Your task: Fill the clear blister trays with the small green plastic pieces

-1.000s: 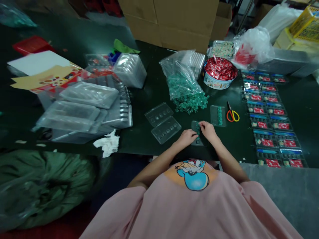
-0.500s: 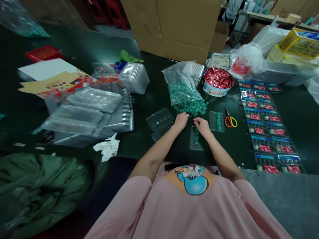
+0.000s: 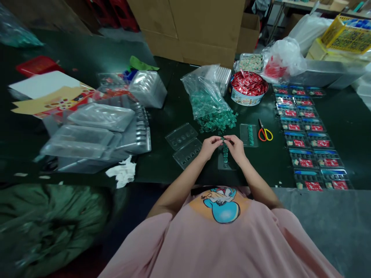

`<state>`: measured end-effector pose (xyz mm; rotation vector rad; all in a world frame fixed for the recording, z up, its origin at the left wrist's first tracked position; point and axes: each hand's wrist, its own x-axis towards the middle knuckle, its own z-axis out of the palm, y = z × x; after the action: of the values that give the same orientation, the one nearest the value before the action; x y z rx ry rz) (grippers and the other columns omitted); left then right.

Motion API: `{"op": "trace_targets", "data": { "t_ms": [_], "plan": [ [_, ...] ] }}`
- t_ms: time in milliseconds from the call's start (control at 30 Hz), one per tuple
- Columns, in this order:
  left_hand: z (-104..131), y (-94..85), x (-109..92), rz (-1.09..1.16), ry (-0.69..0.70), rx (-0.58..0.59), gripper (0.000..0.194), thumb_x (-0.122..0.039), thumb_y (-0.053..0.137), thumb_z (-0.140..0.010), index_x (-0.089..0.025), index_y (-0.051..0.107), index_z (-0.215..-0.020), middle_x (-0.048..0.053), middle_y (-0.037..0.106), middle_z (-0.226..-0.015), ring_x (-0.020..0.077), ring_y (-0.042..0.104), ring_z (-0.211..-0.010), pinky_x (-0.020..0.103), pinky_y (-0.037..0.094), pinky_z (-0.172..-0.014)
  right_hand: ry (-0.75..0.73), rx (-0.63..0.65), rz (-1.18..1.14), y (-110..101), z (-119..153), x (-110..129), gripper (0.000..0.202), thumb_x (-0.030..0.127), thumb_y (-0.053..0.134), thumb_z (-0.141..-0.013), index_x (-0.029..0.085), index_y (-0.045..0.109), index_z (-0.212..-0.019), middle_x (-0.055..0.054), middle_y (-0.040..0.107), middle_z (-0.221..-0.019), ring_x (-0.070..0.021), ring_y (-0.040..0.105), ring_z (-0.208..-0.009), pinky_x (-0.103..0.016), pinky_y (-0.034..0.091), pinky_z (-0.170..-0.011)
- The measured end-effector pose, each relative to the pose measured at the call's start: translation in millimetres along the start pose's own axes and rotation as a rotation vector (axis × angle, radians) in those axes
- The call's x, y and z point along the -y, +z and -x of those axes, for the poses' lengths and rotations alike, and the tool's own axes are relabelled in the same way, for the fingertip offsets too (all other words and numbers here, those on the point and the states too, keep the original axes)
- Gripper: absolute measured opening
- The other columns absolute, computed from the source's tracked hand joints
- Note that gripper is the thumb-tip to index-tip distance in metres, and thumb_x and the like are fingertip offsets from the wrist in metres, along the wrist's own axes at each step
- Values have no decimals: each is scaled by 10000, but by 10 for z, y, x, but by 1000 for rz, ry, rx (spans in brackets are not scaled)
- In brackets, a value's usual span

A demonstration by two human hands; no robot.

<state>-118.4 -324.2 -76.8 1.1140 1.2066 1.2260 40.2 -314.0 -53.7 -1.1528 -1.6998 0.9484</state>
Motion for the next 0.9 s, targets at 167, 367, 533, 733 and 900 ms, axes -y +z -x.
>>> {"op": "trace_targets", "data": {
  "t_ms": [167,367,533,733,900],
  "plan": [
    [81,-28,-28,151,-98,107,426,-526,712,-742,-149,692,-939,68,701,-806,164,657,-753,308,503,-711,66,3,-161,-43,69,18,177,355,645,-809,222,685,-920,-34,669,-892,-170,605,-786,-298,477,-737],
    [153,-24,-93,386,-245,190,484,-403,878,-569,-156,729,-957,35,693,-784,105,622,-670,267,507,-706,119,35,-204,-49,127,49,201,397,639,-797,196,653,-806,1,637,-763,-136,543,-676,-269,437,-671],
    [181,27,-88,377,-190,141,417,-335,890,-544,-136,741,-879,17,686,-737,94,608,-662,236,485,-677,137,46,-238,-44,177,28,212,397,627,-800,187,639,-785,17,593,-701,-120,500,-629,-253,402,-619],
    [198,84,-26,329,-160,39,348,-326,874,-546,-128,721,-788,16,680,-713,104,601,-650,249,474,-672,197,47,-270,-28,221,-25,237,417,628,-785,193,648,-858,0,633,-764,-139,553,-687,-269,438,-671],
    [216,56,-12,271,-118,72,330,-339,855,-567,-138,680,-761,-9,636,-691,103,568,-659,256,456,-699,183,87,-222,-6,233,-35,218,406,602,-802,189,626,-815,12,593,-729,-131,513,-677,-262,412,-663]
  ]
}}
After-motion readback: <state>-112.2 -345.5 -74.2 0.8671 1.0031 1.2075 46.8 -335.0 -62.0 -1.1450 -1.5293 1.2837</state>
